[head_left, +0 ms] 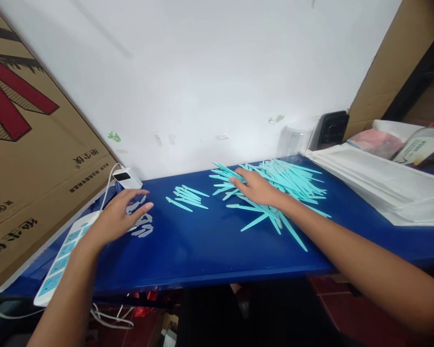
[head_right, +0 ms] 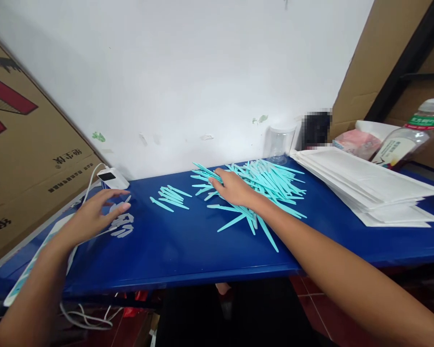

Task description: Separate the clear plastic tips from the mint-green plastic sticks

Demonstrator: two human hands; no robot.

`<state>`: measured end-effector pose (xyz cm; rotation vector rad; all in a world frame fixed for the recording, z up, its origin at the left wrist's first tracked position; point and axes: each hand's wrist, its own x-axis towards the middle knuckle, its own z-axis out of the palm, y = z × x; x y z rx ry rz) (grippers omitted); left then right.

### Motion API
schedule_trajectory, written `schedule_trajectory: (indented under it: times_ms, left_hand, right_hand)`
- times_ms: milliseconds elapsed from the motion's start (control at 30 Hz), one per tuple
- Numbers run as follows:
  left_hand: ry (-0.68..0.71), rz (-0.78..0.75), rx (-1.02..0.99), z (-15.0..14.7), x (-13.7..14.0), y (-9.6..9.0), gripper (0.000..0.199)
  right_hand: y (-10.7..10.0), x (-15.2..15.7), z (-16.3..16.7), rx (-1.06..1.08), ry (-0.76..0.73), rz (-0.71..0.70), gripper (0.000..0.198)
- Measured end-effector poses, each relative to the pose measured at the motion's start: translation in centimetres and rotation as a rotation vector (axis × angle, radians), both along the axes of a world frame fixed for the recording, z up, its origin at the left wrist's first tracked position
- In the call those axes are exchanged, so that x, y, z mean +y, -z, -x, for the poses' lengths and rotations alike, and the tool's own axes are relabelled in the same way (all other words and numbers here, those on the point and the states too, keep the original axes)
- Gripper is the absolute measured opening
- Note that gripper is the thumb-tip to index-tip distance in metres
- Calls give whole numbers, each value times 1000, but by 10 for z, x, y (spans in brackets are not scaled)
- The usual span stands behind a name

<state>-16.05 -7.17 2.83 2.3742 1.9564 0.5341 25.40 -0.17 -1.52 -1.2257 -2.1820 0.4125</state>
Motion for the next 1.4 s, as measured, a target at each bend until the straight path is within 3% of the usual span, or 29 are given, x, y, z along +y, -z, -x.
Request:
schedule_trajectory:
  times_ms: [67, 233, 500, 733, 867, 967, 1100, 1300, 1400]
  left_hand:
    - [-14, -127, -18, -9, -16, 21, 65]
    - [-60, -103, 118, 3, -41, 50, 71]
    - [-96, -127, 211, 51, -56, 56, 45]
    - [-226, -174, 220, 59, -67, 48, 36]
    - [-404, -129, 445, 57, -72, 51, 44]
    - [-470, -194, 564, 45, -74, 55, 47]
    - [-491, -291, 527, 25, -67, 55, 51]
    - [-307, -149, 326, 28, -26, 58, 63]
    - [-295, -97, 181, 35, -9, 65, 73]
  right_hand:
    - [0, -1, 0, -9, -9, 5, 34]
    - [2, 1, 1, 10, -12, -17, 31]
    - [5, 5, 0, 30, -39, 14, 30]
    - [0, 0, 3, 94, -37, 69, 30]
    - [-8, -5, 4, 126, -39, 107, 31]
    - [-10, -6, 3, 140, -34, 119, 31]
    - [-8, -3, 2, 161, -39, 95, 32]
    - [-5, 0, 0, 192, -44, 78, 32]
    - [-8, -2, 0, 199, -46, 85, 31]
